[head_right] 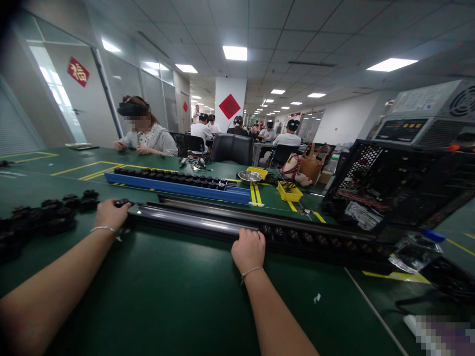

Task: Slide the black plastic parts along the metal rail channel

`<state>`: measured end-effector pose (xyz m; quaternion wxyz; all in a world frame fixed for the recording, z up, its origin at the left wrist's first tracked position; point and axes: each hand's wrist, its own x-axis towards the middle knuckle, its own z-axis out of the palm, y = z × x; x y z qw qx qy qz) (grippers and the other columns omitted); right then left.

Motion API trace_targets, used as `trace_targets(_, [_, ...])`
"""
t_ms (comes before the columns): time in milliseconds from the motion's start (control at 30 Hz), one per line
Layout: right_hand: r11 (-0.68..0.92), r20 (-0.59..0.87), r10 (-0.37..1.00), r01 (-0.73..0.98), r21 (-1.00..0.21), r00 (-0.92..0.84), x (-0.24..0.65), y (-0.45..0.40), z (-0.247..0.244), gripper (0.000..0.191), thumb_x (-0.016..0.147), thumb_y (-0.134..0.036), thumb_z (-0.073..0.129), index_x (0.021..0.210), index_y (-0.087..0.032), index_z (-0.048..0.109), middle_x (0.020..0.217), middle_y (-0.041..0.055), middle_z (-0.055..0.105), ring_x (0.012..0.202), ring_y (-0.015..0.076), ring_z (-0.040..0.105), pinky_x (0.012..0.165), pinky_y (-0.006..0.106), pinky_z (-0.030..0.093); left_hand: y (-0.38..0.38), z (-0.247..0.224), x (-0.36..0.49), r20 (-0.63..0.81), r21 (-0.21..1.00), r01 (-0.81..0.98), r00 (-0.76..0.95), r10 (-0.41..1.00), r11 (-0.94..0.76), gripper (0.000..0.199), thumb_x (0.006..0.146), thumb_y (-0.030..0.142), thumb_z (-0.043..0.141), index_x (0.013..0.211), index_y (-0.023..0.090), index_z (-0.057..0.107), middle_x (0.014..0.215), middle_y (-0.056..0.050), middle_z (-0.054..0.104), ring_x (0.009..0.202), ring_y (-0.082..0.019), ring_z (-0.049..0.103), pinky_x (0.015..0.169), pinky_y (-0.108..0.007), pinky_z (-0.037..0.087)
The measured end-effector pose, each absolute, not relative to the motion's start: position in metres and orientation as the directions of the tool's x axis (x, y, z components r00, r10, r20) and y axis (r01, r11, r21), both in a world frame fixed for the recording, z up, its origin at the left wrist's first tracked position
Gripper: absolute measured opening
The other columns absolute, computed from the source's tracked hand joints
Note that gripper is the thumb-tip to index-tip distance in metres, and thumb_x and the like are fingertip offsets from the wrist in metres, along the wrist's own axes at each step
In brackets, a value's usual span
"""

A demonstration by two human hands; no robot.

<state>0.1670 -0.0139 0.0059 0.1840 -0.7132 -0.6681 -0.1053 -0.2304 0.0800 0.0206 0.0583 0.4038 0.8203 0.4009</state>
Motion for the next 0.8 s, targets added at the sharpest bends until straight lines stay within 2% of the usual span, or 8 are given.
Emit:
trace_targets(100, [-0.040,0.396,0.914,0.992,-0.119,0.085,0.167,-0.014,0.006,0.018,0.075,-0.015,0.044,0.081,-0.019,0.061,0.086,0.0047,0.065,0.086,0.0179,0.054,0.092,0.033,0.023,0.081,0.025,-0.250,0.248,0.547,0.687,-0.679,0.691,0.479,0.052,0.075,0.049,0.057,0.115,0.017,0.054,0.118,-0.010,0.053,0.109,-0.029,0.052,0.091,-0.042,0.042])
trace_targets(200, [-0.042,0.404,0.911,0.992,-0.122,0.088,0.167,-0.014,0.006,0.018,0.075,-0.015,0.044,0.081,-0.019,0.061,0.085,0.0042,0.065,0.086,0.0179,0.054,0.093,0.032,0.023,0.080,0.028,-0.271,0.297,0.367,0.696,-0.716,0.631,0.617,0.053,0.074,0.057,0.053,0.114,0.024,0.054,0.118,-0.007,0.055,0.113,-0.031,0.047,0.088,-0.046,0.042])
trace_targets(333, [-0.045,0.396,0.914,0.991,-0.123,0.090,0.166,-0.013,0.005,0.018,0.074,-0.014,0.045,0.082,-0.019,0.061,0.086,0.0040,0.065,0.087,0.0175,0.054,0.093,0.032,0.022,0.079,0.029,-0.298,0.333,0.204,0.613,-0.777,0.535,0.764,0.044,0.078,0.051,0.049,0.109,0.021,0.054,0.123,-0.007,0.053,0.119,-0.027,0.039,0.095,-0.044,0.035])
trace_targets(400, [-0.049,0.391,0.916,0.991,-0.121,0.093,0.166,-0.013,0.005,0.019,0.074,-0.014,0.046,0.083,-0.019,0.061,0.087,0.0043,0.066,0.087,0.0175,0.054,0.094,0.032,0.022,0.079,0.028,-0.312,0.309,0.176,0.549,-0.819,0.483,0.817,0.045,0.080,0.048,0.045,0.113,0.018,0.050,0.133,-0.011,0.045,0.124,-0.027,0.033,0.098,-0.045,0.032])
trace_targets(500, [-0.047,0.396,0.913,0.991,-0.127,0.094,0.167,-0.013,0.005,0.020,0.075,-0.014,0.045,0.085,-0.019,0.062,0.087,0.0046,0.065,0.088,0.0175,0.054,0.094,0.032,0.021,0.078,0.024,-0.328,0.234,0.185,0.475,-0.872,0.431,0.860,0.050,0.079,0.048,0.042,0.121,0.020,0.044,0.145,-0.011,0.030,0.132,-0.028,0.021,0.100,-0.052,0.026])
trace_targets(600, [-0.041,0.400,0.912,0.991,-0.129,0.089,0.167,-0.014,0.005,0.021,0.074,-0.014,0.045,0.085,-0.019,0.062,0.087,0.0042,0.065,0.088,0.0176,0.053,0.094,0.032,0.021,0.072,0.016,-0.341,0.284,0.210,0.475,-0.866,0.412,0.854,0.054,0.078,0.049,0.037,0.125,0.023,0.038,0.147,-0.010,0.028,0.134,-0.027,0.016,0.100,-0.054,0.023])
trace_targets(700, [-0.040,0.396,0.914,0.992,-0.119,0.085,0.167,-0.015,0.005,0.020,0.074,-0.014,0.045,0.084,-0.019,0.061,0.087,0.0045,0.065,0.088,0.0175,0.053,0.094,0.032,0.021,0.065,0.009,-0.349,0.361,0.164,0.564,-0.798,0.483,0.809,0.058,0.079,0.054,0.025,0.127,0.024,0.037,0.148,-0.009,0.026,0.135,-0.026,0.012,0.102,-0.051,0.018])
trace_targets(800, [-0.040,0.406,0.910,0.992,-0.122,0.087,0.166,-0.014,0.005,0.019,0.074,-0.014,0.045,0.083,-0.020,0.061,0.086,0.0043,0.065,0.087,0.0174,0.053,0.094,0.032,0.021,0.060,0.008,-0.354,0.375,0.088,0.687,-0.694,0.615,0.722,0.058,0.079,0.056,0.014,0.128,0.032,0.033,0.149,0.000,0.027,0.136,-0.024,0.007,0.103,-0.050,0.014])
